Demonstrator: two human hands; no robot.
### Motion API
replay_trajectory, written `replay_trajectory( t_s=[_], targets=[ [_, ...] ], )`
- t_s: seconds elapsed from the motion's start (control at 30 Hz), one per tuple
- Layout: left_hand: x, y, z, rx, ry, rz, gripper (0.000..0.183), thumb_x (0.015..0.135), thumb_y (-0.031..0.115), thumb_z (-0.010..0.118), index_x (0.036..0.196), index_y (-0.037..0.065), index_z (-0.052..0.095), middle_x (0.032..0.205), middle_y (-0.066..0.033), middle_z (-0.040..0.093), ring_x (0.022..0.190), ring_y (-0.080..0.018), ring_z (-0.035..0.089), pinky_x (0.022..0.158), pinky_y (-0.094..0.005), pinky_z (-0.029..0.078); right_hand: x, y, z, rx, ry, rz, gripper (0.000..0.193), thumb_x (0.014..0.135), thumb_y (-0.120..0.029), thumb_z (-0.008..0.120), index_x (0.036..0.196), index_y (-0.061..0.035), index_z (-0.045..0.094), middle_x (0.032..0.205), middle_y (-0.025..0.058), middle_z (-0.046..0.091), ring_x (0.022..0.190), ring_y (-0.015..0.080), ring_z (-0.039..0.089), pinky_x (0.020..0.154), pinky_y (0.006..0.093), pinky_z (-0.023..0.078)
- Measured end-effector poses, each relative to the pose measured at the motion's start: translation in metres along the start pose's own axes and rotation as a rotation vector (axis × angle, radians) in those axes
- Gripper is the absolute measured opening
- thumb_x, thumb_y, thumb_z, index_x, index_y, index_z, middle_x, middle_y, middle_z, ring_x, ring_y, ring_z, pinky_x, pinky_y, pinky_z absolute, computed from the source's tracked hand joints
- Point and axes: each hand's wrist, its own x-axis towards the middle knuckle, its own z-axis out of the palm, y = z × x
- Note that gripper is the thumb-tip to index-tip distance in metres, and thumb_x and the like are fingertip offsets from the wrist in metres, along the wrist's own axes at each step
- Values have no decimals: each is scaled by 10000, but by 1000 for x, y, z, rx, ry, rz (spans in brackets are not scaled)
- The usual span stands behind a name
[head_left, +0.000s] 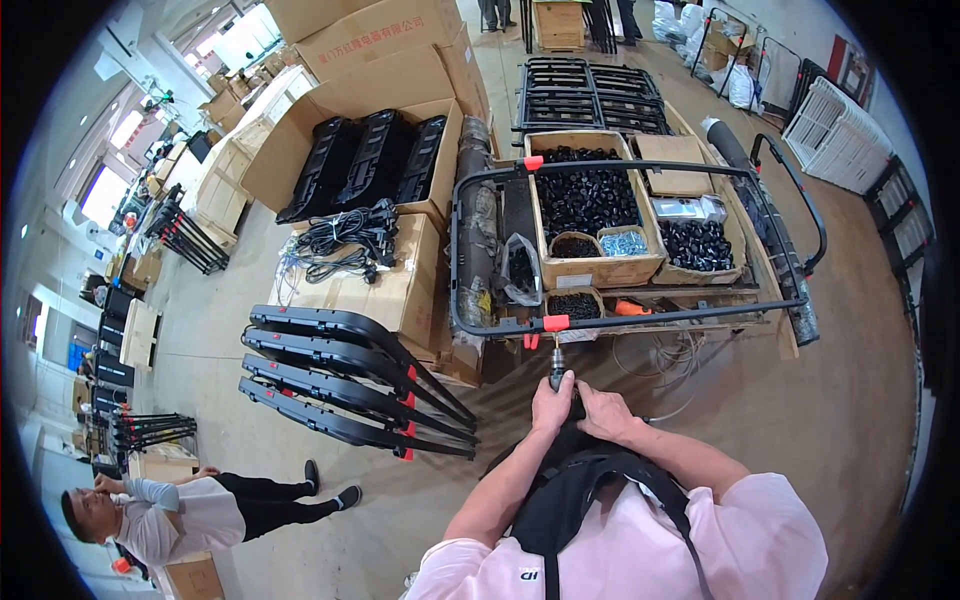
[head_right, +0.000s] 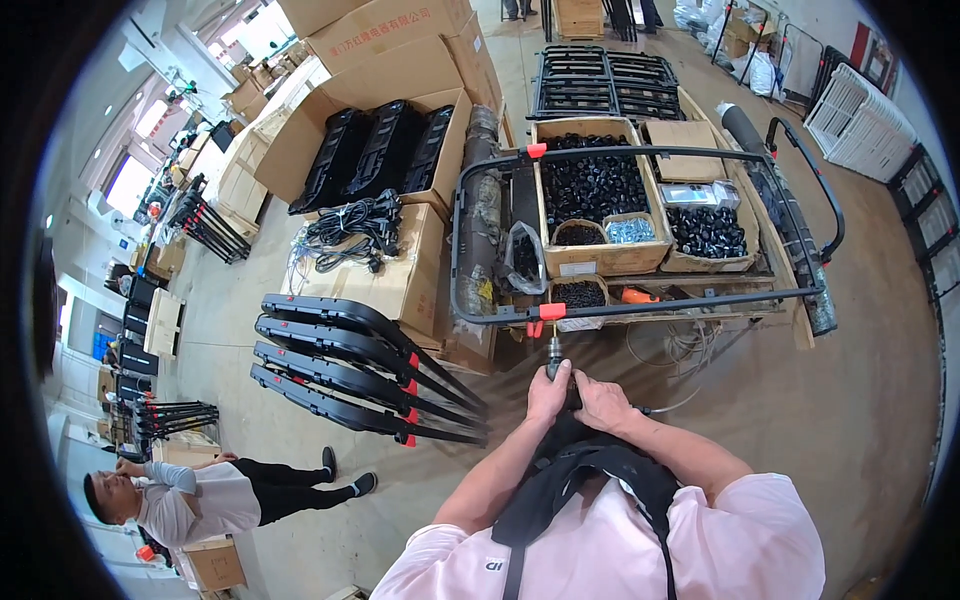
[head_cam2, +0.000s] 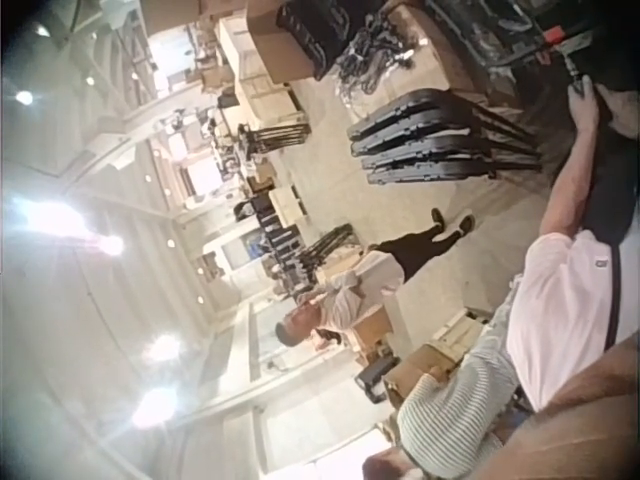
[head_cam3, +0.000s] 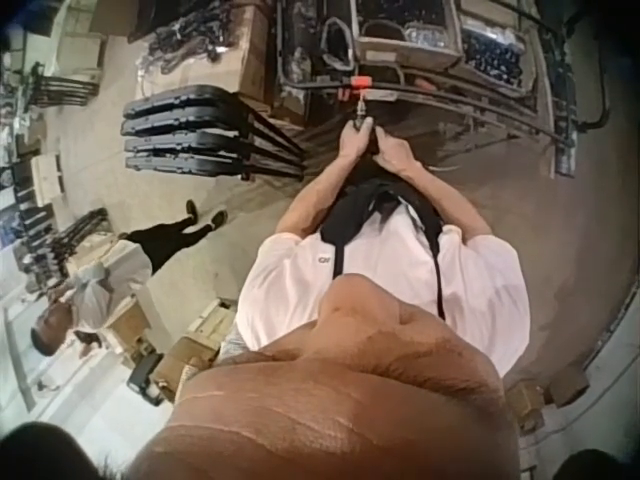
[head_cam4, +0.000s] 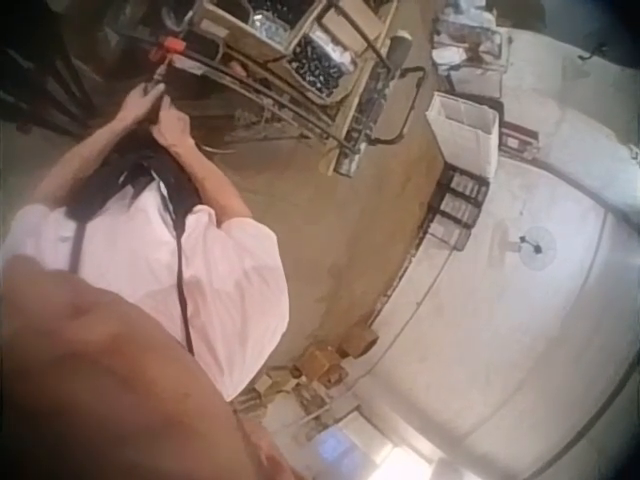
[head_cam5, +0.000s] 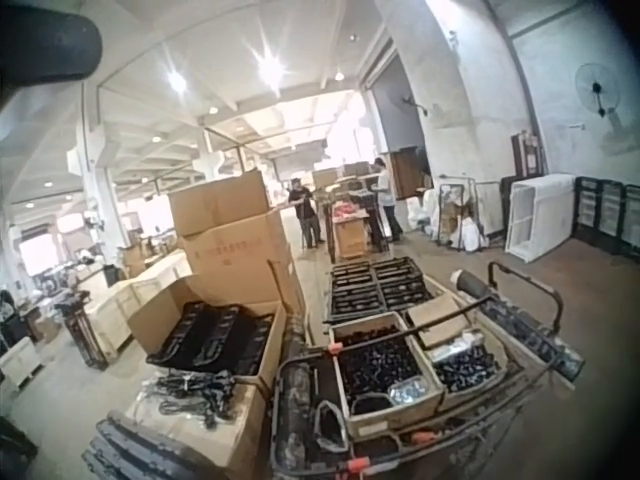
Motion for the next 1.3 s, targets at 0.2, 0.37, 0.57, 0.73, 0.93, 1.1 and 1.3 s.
replay_trajectory(
  t_s=[0.2, 0.37, 0.57, 0.73, 0.93, 1.1, 1.3],
  targets=[
    [10, -7, 4, 92, 25, 13, 575, 970, 562, 692, 1033, -9, 665, 921, -155, 718, 883, -284, 685, 833, -425, 533, 6, 7, 3, 3, 4, -19, 795, 740, -225, 835, 1388, 30, 452, 1077, 294, 721, 1022, 459, 710, 874, 540, 576],
    [14, -4, 5, 124, 18, -1, 585, 973, 568, 685, 1064, -9, 662, 974, -184, 728, 941, -310, 698, 864, -438, 531, 9, 6, -2, -2, -19, -9, 835, 738, -237, 842, 1415, 37, 437, 1082, 299, 720, 1018, 460, 713, 873, 538, 578],
    [20, 0, 5, 133, 19, -7, 594, 972, 574, 678, 1076, -10, 663, 1000, -197, 734, 966, -326, 709, 876, -447, 534, 13, 4, -6, -23, 3, -15, 856, 735, -238, 845, 1431, 40, 432, 1084, 298, 722, 1010, 455, 720, 876, 532, 582],
    [22, 6, 4, 117, 0, -28, 601, 969, 578, 675, 1084, -11, 660, 1008, -209, 735, 982, -340, 711, 884, -451, 533, 16, 6, -9, -37, -13, -44, 766, 746, -213, 833, 1381, 25, 476, 1124, 274, 689, 1046, 452, 698, 887, 528, 575],
    [17, 6, 3, 103, 4, -12, 627, 965, 594, 674, 1096, -19, 654, 1030, -228, 732, 1000, -356, 707, 894, -461, 530, 15, 1, -2, -27, -21, -62, 517, 742, -159, 802, 1169, 12, 567, 1178, 220, 557, 1075, 454, 648, 905, 535, 556],
    [13, 3, 0, 70, -28, -21, 638, 966, 599, 676, 1108, -23, 651, 1049, -236, 729, 1008, -351, 702, 901, -458, 528, 13, -2, -1, -33, -42, -32, 530, 742, -173, 811, 1176, 10, 569, 1187, 219, 566, 1074, 455, 650, 908, 540, 553],
    [6, 0, -2, 30, -58, -28, 618, 977, 584, 673, 1119, -17, 655, 1063, -220, 727, 1011, -313, 694, 901, -448, 526, 7, -7, 0, -38, -53, 1, 535, 744, -189, 819, 1174, 5, 569, 1184, 212, 566, 1076, 451, 648, 918, 542, 548]
  ],
)
